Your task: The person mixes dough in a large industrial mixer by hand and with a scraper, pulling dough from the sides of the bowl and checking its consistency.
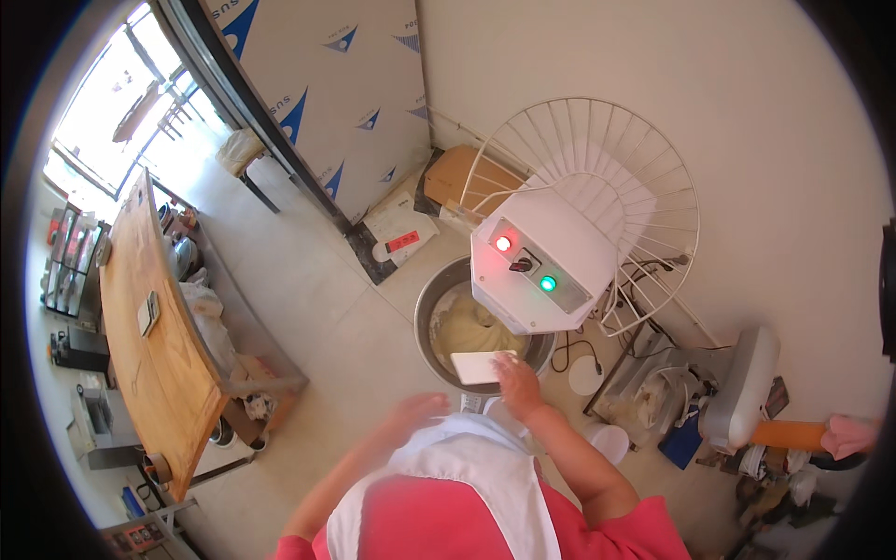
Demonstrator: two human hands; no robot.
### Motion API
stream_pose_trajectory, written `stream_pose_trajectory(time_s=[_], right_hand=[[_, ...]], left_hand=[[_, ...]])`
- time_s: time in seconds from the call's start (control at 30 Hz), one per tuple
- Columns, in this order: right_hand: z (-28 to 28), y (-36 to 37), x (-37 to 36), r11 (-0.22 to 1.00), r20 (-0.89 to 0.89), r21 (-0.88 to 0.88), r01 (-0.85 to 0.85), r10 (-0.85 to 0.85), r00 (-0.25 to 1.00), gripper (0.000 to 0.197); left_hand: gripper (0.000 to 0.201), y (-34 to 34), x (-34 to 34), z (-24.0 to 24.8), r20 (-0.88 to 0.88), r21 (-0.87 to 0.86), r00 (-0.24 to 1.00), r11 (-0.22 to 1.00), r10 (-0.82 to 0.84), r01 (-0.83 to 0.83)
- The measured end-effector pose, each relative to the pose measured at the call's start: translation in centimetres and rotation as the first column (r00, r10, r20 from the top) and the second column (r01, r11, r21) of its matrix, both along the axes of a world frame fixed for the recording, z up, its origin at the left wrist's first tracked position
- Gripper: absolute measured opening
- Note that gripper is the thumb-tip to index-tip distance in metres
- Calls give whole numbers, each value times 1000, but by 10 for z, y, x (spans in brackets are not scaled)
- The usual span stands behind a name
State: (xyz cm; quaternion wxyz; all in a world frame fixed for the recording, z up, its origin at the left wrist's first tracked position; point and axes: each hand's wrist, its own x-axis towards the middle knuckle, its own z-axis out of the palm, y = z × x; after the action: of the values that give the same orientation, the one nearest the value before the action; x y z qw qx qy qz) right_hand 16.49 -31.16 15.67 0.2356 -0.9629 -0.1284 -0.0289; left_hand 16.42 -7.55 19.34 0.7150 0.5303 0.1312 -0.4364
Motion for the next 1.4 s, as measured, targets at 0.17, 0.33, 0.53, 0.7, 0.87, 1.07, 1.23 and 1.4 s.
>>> stream_pose_trajectory(time_s=[0.17,0.33,0.53,0.7,0.87,1.07,1.23,1.4], right_hand=[[32,22,6,980,124,155,-124,106,987,37],[48,18,12,999,168,-48,12,-4,986,40],[51,8,20,955,26,198,223,-233,972,33],[62,28,36,958,-152,270,92,-52,987,21],[65,33,37,800,-470,498,333,-74,880,19],[73,62,31,474,-587,715,514,9,809,13],[66,53,24,468,-588,783,411,338,735,11],[81,35,23,462,-632,723,514,142,762,12]], left_hand=[[32,-41,26,-17,-14,-42,1000,999,9,-10],[31,-41,33,-17,148,7,989,1000,11,-13],[26,-33,43,12,-5,104,999,994,45,-45],[21,-15,52,14,143,225,977,967,-157,122],[23,8,72,31,185,211,982,975,26,-66],[30,-1,53,15,173,6,897,911,406,-413],[30,5,60,10,207,20,890,908,406,-419],[27,5,69,46,128,-52,890,899,437,-434]])
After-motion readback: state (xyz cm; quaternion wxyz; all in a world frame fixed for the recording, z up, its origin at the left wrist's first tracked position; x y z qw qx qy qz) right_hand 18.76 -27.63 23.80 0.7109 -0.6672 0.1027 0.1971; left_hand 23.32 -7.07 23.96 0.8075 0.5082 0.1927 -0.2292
